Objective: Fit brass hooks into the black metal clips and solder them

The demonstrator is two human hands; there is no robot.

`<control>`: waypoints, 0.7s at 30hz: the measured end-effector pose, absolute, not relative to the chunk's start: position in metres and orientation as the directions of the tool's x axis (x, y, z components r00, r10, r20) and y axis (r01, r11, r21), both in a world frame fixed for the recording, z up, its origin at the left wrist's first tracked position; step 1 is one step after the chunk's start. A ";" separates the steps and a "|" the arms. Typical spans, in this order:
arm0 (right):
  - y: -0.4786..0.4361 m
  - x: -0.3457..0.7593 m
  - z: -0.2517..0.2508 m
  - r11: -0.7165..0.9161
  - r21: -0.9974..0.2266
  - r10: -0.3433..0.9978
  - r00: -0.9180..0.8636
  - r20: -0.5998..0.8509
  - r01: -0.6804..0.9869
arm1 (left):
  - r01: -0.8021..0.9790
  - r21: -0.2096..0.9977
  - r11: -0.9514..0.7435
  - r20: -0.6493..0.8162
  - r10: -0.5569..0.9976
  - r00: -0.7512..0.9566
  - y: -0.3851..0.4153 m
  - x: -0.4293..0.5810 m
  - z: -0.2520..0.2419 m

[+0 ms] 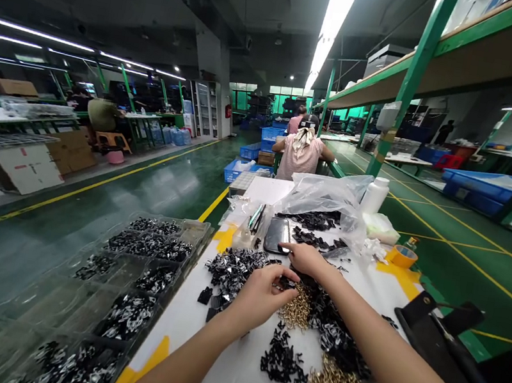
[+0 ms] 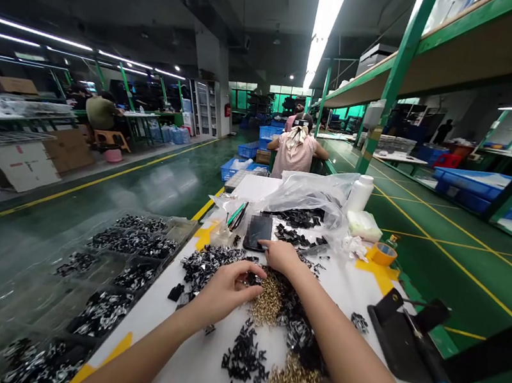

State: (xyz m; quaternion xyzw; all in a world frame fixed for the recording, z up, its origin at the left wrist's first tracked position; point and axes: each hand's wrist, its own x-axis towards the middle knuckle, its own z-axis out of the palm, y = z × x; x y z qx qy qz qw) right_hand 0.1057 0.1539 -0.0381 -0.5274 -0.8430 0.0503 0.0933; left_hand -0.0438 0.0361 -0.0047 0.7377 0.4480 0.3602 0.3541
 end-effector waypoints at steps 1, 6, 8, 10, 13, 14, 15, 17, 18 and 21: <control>0.154 0.106 -0.036 0.439 -0.192 0.899 -0.427 0.100 0.878 | 0.404 0.847 -0.345 0.213 0.917 0.338 0.037 -0.044 -0.005; 0.144 0.112 -0.025 0.430 -0.255 0.902 -0.406 0.143 0.866 | 0.377 0.875 -0.303 0.203 0.937 0.283 0.041 -0.046 -0.009; 0.138 0.115 -0.023 0.436 -0.294 0.900 -0.405 0.163 0.850 | 0.352 0.896 -0.271 0.193 0.951 0.241 0.043 -0.047 -0.012; 0.133 0.115 -0.022 0.453 -0.340 0.892 -0.416 0.178 0.825 | 0.340 0.908 -0.247 0.180 0.959 0.217 0.045 -0.047 -0.014; 0.126 0.111 -0.020 0.489 -0.392 0.872 -0.447 0.200 0.779 | 0.326 0.912 -0.247 0.188 0.961 0.202 0.051 -0.047 -0.015; 0.124 0.109 -0.018 0.504 -0.399 0.863 -0.459 0.209 0.766 | 0.314 0.916 -0.249 0.194 0.961 0.198 0.053 -0.047 -0.015; 0.122 0.107 -0.015 0.521 -0.401 0.853 -0.473 0.218 0.754 | 0.302 0.921 -0.245 0.194 0.963 0.189 0.056 -0.047 -0.015; 0.119 0.104 -0.009 0.560 -0.394 0.828 -0.510 0.235 0.728 | 0.275 0.935 -0.224 0.181 0.968 0.172 0.061 -0.049 -0.016; 0.117 0.103 -0.006 0.582 -0.390 0.812 -0.531 0.241 0.713 | 0.280 0.935 -0.215 0.175 0.971 0.162 0.064 -0.050 -0.017; 0.112 0.101 0.001 0.626 -0.399 0.777 -0.577 0.251 0.670 | 0.315 0.926 -0.206 0.174 0.976 0.128 0.069 -0.054 -0.019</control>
